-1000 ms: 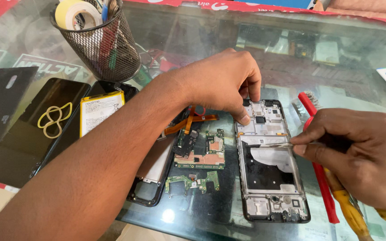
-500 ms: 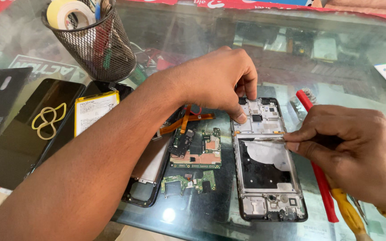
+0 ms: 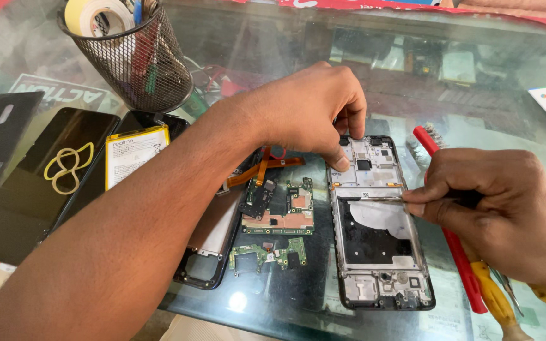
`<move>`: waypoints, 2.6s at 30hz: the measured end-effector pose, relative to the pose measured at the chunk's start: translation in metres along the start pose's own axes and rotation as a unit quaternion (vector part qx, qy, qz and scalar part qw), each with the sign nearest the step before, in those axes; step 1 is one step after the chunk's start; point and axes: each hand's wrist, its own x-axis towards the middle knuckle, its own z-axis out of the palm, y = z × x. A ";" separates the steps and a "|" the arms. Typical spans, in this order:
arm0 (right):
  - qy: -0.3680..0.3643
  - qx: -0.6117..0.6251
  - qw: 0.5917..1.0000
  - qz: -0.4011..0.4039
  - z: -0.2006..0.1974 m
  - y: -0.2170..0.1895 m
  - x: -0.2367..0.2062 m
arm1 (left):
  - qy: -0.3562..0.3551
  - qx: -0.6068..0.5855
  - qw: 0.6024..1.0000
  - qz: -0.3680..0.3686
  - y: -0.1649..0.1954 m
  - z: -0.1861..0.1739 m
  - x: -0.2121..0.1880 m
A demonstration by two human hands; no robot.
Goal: The person uses tweezers to carefully remove a white adhesive film from the interior frame of a disassembled smartphone. The phone's internal components, including the motherboard and battery, are visible on the workbench.
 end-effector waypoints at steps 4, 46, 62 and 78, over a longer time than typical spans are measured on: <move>-0.005 -0.014 0.997 0.080 -0.001 0.001 0.000 | 0.003 -0.003 1.000 -0.002 -0.001 0.000 0.000; 0.059 -0.235 0.970 0.025 0.006 -0.043 0.012 | 0.001 0.017 1.000 -0.023 0.002 -0.001 -0.002; 0.007 -0.189 0.980 0.064 -0.004 -0.030 0.011 | -0.001 0.011 1.000 -0.024 0.003 -0.001 -0.002; 0.022 -0.341 0.937 -0.066 0.001 -0.042 0.010 | -0.001 0.016 0.999 -0.036 0.002 -0.001 -0.003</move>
